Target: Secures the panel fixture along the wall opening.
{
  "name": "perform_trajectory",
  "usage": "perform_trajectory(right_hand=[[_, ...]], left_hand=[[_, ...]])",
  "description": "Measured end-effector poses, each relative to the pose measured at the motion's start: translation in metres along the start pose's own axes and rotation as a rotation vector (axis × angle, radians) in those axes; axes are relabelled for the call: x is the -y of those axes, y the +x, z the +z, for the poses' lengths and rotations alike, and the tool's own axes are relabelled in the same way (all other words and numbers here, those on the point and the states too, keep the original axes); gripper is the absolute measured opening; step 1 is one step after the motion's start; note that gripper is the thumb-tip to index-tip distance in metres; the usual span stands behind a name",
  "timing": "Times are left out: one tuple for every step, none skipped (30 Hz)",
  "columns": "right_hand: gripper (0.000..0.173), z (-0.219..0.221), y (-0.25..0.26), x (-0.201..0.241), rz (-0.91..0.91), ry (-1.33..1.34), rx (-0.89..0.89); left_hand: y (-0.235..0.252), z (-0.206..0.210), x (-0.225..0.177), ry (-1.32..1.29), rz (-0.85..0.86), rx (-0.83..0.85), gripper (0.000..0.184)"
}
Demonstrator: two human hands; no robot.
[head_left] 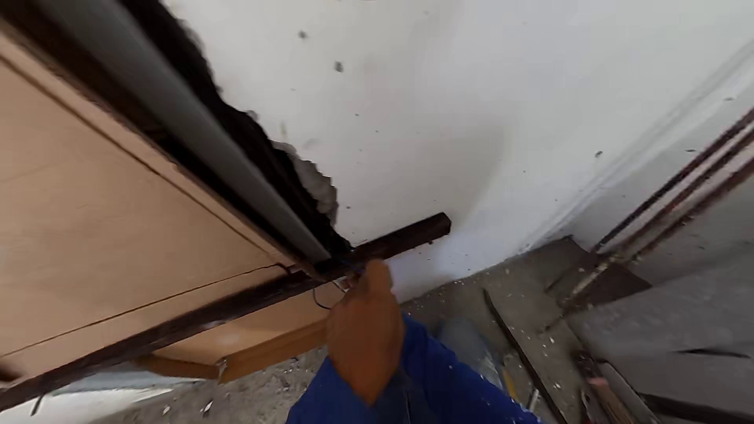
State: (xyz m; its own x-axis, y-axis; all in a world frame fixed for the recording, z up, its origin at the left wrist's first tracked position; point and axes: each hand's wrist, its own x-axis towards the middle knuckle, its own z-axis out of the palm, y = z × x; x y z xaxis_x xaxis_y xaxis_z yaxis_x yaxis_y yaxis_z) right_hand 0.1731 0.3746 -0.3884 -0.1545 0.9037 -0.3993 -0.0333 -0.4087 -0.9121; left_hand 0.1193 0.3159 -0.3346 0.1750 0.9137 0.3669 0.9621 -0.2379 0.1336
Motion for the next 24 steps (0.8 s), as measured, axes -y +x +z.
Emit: perform_trajectory(right_hand=[[0.02, -0.007, 0.002, -0.018, -0.012, 0.069, 0.027], [0.023, -0.012, 0.013, -0.047, -0.106, 0.126, 0.064], [0.029, -0.014, 0.02, -0.072, -0.181, 0.199, 0.084], [0.033, -0.016, 0.022, -0.087, -0.202, 0.239, 0.101], [0.035, -0.019, 0.021, -0.095, -0.193, 0.242, 0.114], [0.034, -0.019, 0.018, -0.097, -0.173, 0.231, 0.109], [0.033, -0.018, 0.015, -0.097, -0.161, 0.22, 0.105], [0.032, -0.014, 0.013, -0.094, -0.158, 0.209, 0.103], [0.032, -0.01, 0.011, -0.089, -0.161, 0.197, 0.1], [0.031, -0.005, 0.009, -0.084, -0.171, 0.189, 0.091], [0.031, -0.001, 0.007, -0.079, -0.188, 0.18, 0.07], [0.032, 0.001, 0.006, -0.075, -0.204, 0.168, 0.043], [0.033, 0.002, 0.004, -0.071, -0.221, 0.16, 0.013], [0.036, 0.002, 0.001, -0.066, -0.235, 0.156, -0.017], [0.039, 0.002, -0.003, -0.061, -0.251, 0.128, -0.033], [0.04, 0.0, -0.007, -0.055, -0.274, 0.062, -0.038], [0.038, -0.001, -0.008, -0.049, -0.296, -0.041, -0.025], [0.034, -0.003, -0.006, -0.045, -0.304, -0.156, -0.002], [0.029, -0.004, -0.004, -0.04, -0.3, -0.264, 0.021], [0.028, -0.005, -0.003, -0.035, -0.294, -0.351, 0.038], [0.028, -0.005, -0.005, -0.031, -0.293, -0.407, 0.044], [0.029, -0.004, -0.007, -0.026, -0.299, -0.441, 0.042], [0.029, -0.005, -0.009, -0.023, -0.312, -0.46, 0.036], [0.029, -0.005, -0.01, -0.023, -0.329, -0.461, 0.028]], left_hand=[[-0.015, 0.005, 0.003, -0.095, -0.039, 0.01, 0.025], [-0.029, 0.009, 0.01, -0.178, -0.093, 0.019, 0.028], [-0.04, 0.012, 0.018, -0.26, -0.16, 0.037, 0.03], [-0.049, 0.012, 0.027, -0.357, -0.242, 0.061, 0.034], [-0.056, 0.011, 0.035, -0.474, -0.322, 0.082, 0.041], [-0.061, 0.01, 0.043, -0.6, -0.395, 0.108, 0.05], [-0.064, 0.009, 0.051, -0.732, -0.458, 0.143, 0.057], [-0.066, 0.009, 0.057, -0.85, -0.508, 0.186, 0.06], [-0.067, 0.013, 0.062, -0.949, -0.541, 0.226, 0.056], [-0.069, 0.021, 0.064, -1.027, -0.563, 0.246, 0.05], [-0.071, 0.031, 0.064, -1.08, -0.564, 0.241, 0.044], [-0.073, 0.041, 0.063, -1.109, -0.556, 0.208, 0.038], [-0.074, 0.048, 0.06, -1.123, -0.551, 0.173, 0.034], [-0.075, 0.053, 0.055, -1.127, -0.552, 0.14, 0.03], [-0.076, 0.055, 0.05, -1.101, -0.557, 0.116, 0.026], [-0.076, 0.058, 0.047, -1.063, -0.555, 0.1, 0.023], [-0.076, 0.06, 0.045, -1.001, -0.544, 0.094, 0.021], [-0.075, 0.063, 0.045, -0.912, -0.527, 0.098, 0.021], [-0.074, 0.066, 0.047, -0.843, -0.496, 0.11, 0.023], [-0.073, 0.067, 0.05, -0.818, -0.46, 0.137, 0.028], [-0.072, 0.069, 0.055, -0.817, -0.424, 0.163, 0.029], [-0.069, 0.068, 0.06, -0.84, -0.399, 0.178, 0.026], [-0.065, 0.066, 0.066, -0.89, -0.403, 0.199, 0.021], [-0.061, 0.062, 0.073, -0.972, -0.441, 0.23, 0.019]])
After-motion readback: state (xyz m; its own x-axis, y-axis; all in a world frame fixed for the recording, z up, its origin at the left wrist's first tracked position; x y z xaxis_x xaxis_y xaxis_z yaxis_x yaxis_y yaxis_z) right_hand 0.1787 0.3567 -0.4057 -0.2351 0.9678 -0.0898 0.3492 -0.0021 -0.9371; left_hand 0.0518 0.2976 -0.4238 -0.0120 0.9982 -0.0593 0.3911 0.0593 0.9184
